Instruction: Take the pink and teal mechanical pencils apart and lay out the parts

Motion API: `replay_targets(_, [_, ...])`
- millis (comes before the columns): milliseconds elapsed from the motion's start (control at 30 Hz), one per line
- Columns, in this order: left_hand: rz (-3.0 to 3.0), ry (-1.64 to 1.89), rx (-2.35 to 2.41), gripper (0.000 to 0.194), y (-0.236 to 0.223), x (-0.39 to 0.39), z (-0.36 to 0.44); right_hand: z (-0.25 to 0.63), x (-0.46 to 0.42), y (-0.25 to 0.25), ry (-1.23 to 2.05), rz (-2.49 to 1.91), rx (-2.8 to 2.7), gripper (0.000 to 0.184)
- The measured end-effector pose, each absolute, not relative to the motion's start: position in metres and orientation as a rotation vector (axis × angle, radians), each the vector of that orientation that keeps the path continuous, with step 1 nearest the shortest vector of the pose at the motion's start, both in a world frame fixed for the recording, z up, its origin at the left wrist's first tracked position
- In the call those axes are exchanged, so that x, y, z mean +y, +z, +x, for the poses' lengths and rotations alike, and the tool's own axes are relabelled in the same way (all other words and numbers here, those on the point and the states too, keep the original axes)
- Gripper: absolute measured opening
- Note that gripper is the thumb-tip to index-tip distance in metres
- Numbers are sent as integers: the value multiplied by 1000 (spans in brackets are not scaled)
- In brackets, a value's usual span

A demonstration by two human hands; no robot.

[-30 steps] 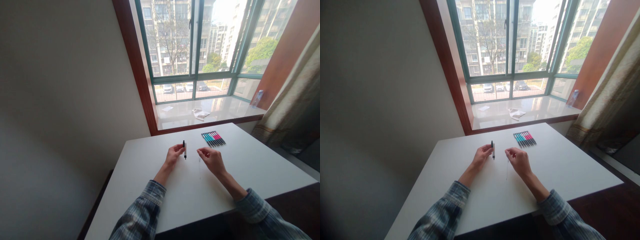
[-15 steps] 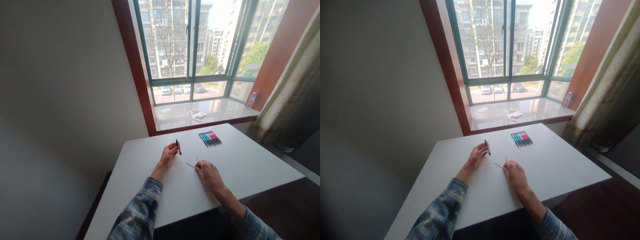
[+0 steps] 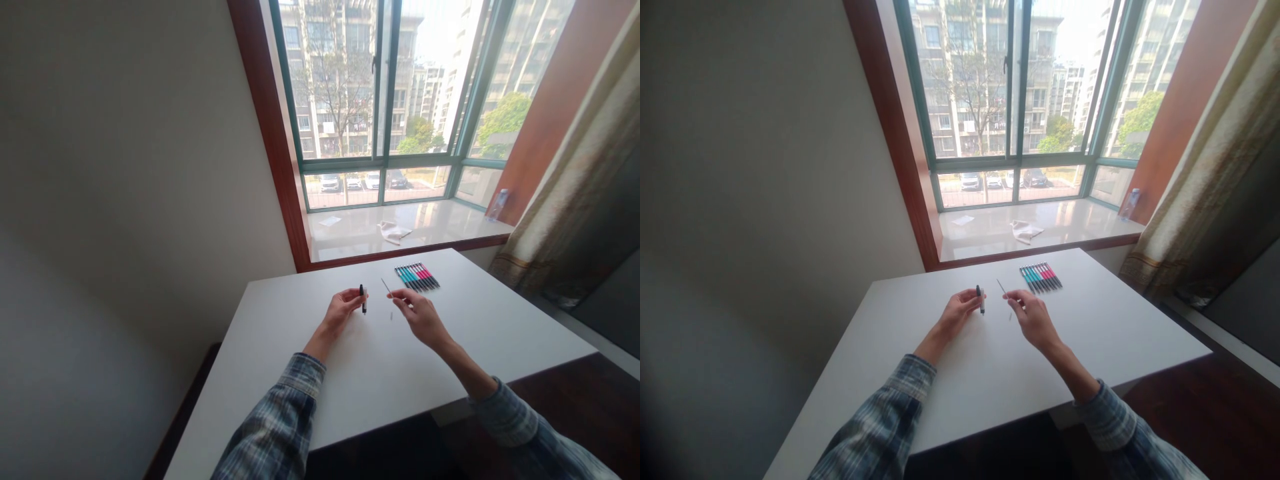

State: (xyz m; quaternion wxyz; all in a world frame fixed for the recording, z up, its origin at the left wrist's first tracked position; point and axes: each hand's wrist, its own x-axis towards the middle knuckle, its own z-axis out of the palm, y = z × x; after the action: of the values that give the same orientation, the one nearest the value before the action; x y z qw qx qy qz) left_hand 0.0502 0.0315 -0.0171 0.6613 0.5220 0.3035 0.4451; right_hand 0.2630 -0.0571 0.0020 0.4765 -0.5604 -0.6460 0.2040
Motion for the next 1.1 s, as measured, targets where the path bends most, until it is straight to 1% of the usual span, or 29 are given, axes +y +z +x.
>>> replay_targets(100, [1219, 987, 672, 41, -17, 30, 50, 260, -35, 23, 651, -1177, -1494, 31])
replay_targets(167, [1244, 978, 666, 40, -16, 30, 50, 254, -24, 34, 694, -1079, -1455, 30])
replay_targets(333, [1274, 963, 682, 39, -15, 29, 49, 244, -7, 40, 625, -1083, -1485, 24])
replay_targets(500, [1277, 945, 675, 37, -16, 28, 49, 239, -1, 27, 613, -1136, -1546, 19])
replay_targets(633, [1272, 961, 670, 38, -18, 30, 49, 239, -3, 15, 607, -1177, -1634, 21])
replay_targets(700, [1255, 976, 669, 39, -19, 31, 49, 246, -6, 8, 546, -1217, -1662, 22])
replay_targets(833, [1226, 987, 665, 39, -22, 33, 48, 275, -13, -11, 436, -1274, -1811, 20])
replay_targets(1000, [1218, 977, 672, 39, -25, 35, 48, 303, -20, -30, 526, -1251, -2063, 18])
replay_targets(1100, [1212, 958, 682, 39, -26, 35, 48, 302, -22, -32, 497, -1243, -2130, 21])
